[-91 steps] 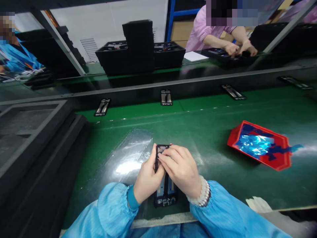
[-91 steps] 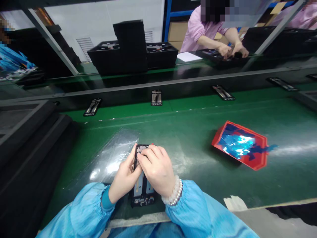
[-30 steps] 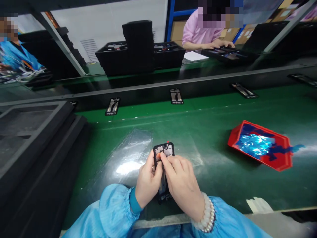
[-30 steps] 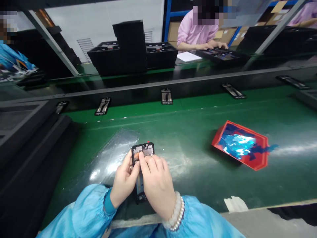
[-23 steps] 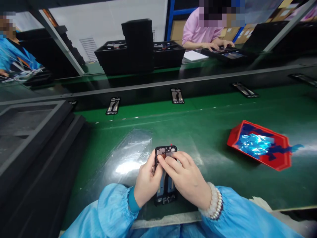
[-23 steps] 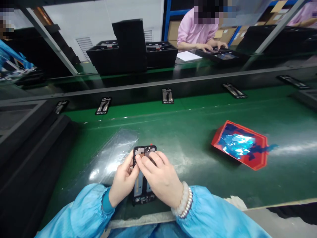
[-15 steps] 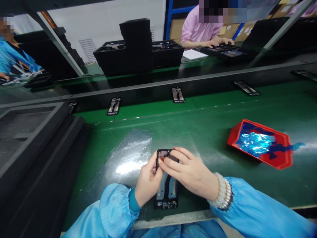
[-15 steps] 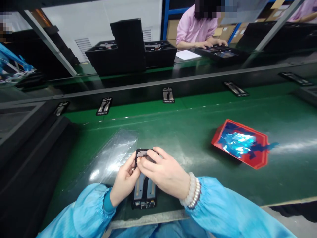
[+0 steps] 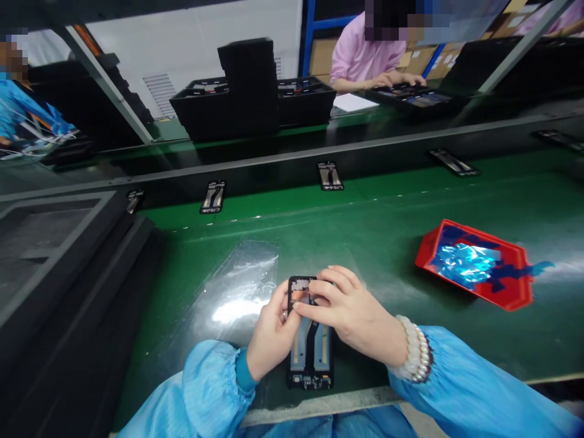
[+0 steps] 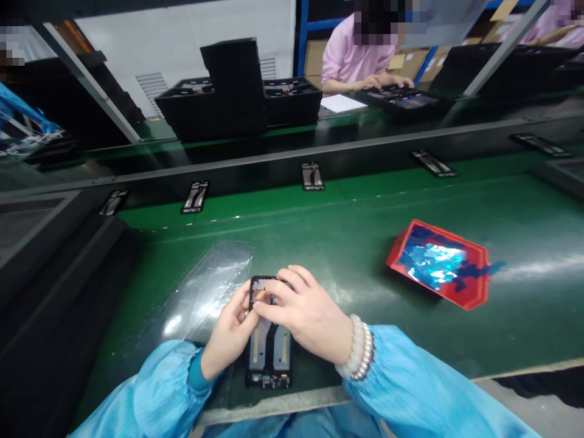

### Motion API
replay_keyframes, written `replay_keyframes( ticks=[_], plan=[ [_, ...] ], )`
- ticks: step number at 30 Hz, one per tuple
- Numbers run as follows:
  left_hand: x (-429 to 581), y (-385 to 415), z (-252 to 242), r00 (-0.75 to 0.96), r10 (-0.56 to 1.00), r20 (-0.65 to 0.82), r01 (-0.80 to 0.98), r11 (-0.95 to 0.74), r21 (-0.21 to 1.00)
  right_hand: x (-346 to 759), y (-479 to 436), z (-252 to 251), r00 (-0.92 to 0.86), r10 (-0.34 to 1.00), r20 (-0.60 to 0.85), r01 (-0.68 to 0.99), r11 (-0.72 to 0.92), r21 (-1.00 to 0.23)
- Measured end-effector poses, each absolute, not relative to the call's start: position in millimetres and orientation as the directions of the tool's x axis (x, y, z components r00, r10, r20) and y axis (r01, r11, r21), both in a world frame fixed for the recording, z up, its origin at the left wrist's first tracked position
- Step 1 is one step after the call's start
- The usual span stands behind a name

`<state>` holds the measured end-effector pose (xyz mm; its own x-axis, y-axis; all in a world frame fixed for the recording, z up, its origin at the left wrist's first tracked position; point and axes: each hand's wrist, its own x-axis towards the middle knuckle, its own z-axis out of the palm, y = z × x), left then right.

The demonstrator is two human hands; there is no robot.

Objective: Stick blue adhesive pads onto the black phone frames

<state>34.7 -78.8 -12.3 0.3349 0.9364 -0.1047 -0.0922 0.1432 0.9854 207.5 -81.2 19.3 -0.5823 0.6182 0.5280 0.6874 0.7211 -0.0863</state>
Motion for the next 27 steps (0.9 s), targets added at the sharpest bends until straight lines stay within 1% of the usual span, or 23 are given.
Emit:
replay_keyframes(
  ticks=[1, 2, 3, 4, 5, 6, 7, 8, 10, 12, 14, 17, 19, 21, 24, 27],
  plan=[
    [34.3, -77.2, -10.8, 0.334, 0.936, -0.107, -0.127, 0.157, 0.979, 209.9, -83.2, 18.7, -0.512, 0.653, 0.558, 0.705, 0.691, -0.161],
    [33.5, -75.4, -9.3, 0.321, 0.940, -0.111, -0.158, 0.169, 0.973, 212.2, -86.2, 17.6, -0.419, 0.707, 0.570, 0.721, 0.641, -0.264],
    [32.5, -73.6, -7.8, 0.298, 0.947, -0.118, -0.185, 0.179, 0.966, 214.2, -90.0, 16.0, -0.319, 0.780, 0.539, 0.723, 0.568, -0.393],
    [31.4, -71.8, -6.5, 0.272, 0.954, -0.129, -0.209, 0.189, 0.959, 215.5, -94.5, 13.7, -0.235, 0.857, 0.458, 0.698, 0.477, -0.535],
    [30.3, -70.2, -5.5, 0.246, 0.959, -0.139, -0.231, 0.197, 0.953, 216.1, -99.3, 10.8, -0.191, 0.923, 0.335, 0.644, 0.375, -0.667],
    [29.5, -68.8, -4.8, 0.224, 0.964, -0.145, -0.250, 0.201, 0.947, 215.9, -103.9, 7.5, -0.197, 0.962, 0.191, 0.573, 0.271, -0.773],
    [28.9, -67.7, -4.3, 0.207, 0.967, -0.149, -0.265, 0.202, 0.943, 214.9, -107.8, 4.0, -0.241, 0.969, 0.048, 0.503, 0.167, -0.848],
    [28.7, -66.8, -4.0, 0.196, 0.970, -0.147, -0.277, 0.199, 0.940, 213.2, -110.7, 0.6, -0.299, 0.952, -0.072, 0.446, 0.073, -0.892],
    [29.0, -65.1, -3.8, 0.170, 0.977, -0.130, -0.292, 0.176, 0.940, 209.0, -112.4, -4.4, -0.383, 0.897, -0.222, 0.378, -0.067, -0.923],
    [29.4, -62.7, -3.7, 0.116, 0.986, -0.120, -0.289, 0.149, 0.946, 204.8, -109.1, -6.3, -0.413, 0.867, -0.278, 0.361, -0.125, -0.924],
    [28.2, -59.0, -3.3, 0.058, 0.991, -0.121, -0.265, 0.132, 0.955, 201.1, -103.3, -5.4, -0.438, 0.857, -0.272, 0.372, -0.102, -0.922],
    [21.6, -51.7, -1.2, 0.016, 0.991, -0.132, -0.222, 0.132, 0.966, 195.4, -92.5, -1.0, -0.473, 0.844, -0.253, 0.402, -0.049, -0.915],
    [14.6, -46.6, 1.7, -0.023, 0.991, -0.132, -0.228, 0.124, 0.966, 191.0, -79.2, 3.2, -0.482, 0.845, -0.233, 0.403, -0.022, -0.915],
    [7.5, -42.4, 4.8, -0.033, 0.986, -0.165, -0.265, 0.150, 0.952, 187.1, -53.7, 8.4, -0.435, 0.868, -0.242, 0.427, -0.038, -0.904],
    [1.1, -39.3, 5.5, -0.015, 0.979, -0.202, -0.296, 0.188, 0.936, 188.5, 13.6, 17.4, -0.248, 0.918, -0.311, 0.504, -0.152, -0.850],
    [2.8, -40.7, -2.6, -0.109, 0.989, -0.104, -0.189, 0.082, 0.978, 204.4, 96.8, 24.7, -0.057, 0.949, -0.311, 0.569, -0.225, -0.791]
  ],
)
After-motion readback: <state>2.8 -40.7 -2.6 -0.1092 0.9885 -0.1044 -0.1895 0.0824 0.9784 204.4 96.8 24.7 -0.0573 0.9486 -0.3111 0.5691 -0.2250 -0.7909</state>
